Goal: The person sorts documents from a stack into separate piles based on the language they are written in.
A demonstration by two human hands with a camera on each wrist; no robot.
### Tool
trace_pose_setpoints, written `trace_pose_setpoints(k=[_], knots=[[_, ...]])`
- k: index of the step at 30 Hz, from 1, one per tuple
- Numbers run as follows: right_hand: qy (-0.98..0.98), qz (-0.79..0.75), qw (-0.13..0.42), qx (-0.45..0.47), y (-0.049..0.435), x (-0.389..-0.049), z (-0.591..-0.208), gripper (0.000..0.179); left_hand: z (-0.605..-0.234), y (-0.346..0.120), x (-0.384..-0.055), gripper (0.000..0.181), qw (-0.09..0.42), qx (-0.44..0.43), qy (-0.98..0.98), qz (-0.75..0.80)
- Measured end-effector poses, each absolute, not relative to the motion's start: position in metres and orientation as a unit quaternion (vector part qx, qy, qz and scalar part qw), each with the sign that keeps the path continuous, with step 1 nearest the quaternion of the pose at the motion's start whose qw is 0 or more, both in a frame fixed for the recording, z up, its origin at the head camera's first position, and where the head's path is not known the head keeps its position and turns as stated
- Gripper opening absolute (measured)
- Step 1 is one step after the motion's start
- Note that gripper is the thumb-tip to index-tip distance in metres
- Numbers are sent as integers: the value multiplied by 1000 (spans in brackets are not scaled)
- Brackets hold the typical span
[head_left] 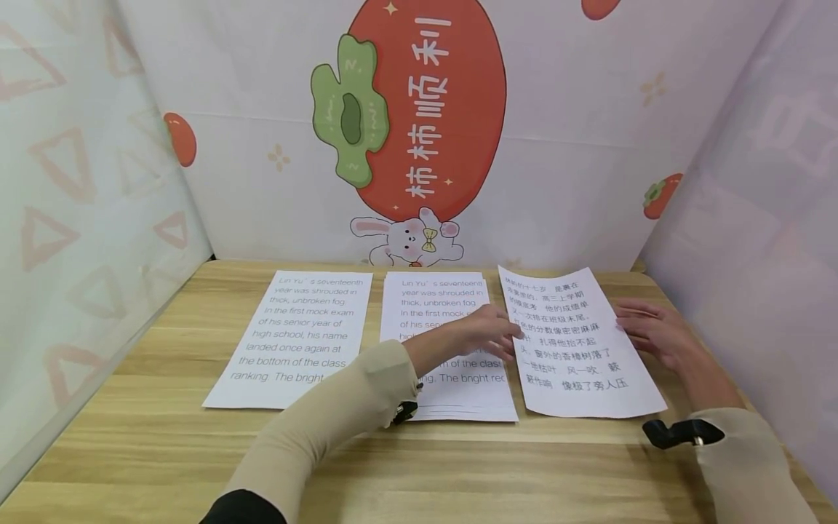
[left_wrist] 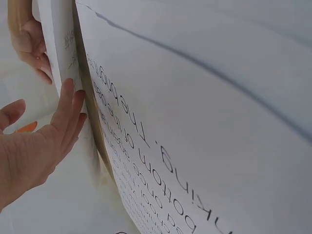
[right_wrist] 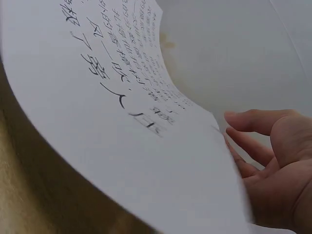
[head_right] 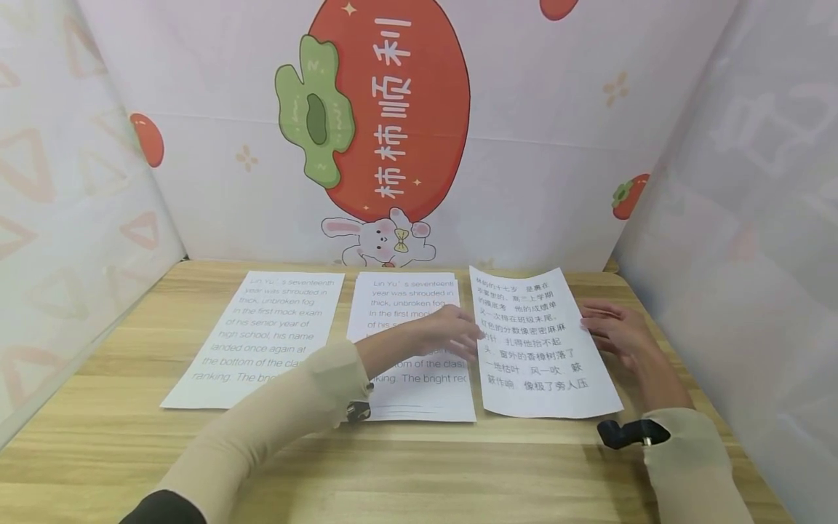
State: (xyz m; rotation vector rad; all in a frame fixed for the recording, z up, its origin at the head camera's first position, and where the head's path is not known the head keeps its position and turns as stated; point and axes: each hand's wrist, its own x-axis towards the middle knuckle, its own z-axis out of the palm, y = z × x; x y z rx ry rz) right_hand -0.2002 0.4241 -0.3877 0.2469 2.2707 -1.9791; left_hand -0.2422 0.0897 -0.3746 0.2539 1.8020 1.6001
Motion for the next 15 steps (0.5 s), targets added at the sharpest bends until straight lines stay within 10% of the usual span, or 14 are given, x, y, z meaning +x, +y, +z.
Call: trace_pose_setpoints(k=[8, 15], knots=[[793, -601, 78, 68, 427, -200, -385, 71, -374, 90, -242, 16, 361, 93, 705, 603], [824, -558, 81, 55, 428, -198, -383, 73, -371, 92, -243, 25, 373, 108, 722, 572]])
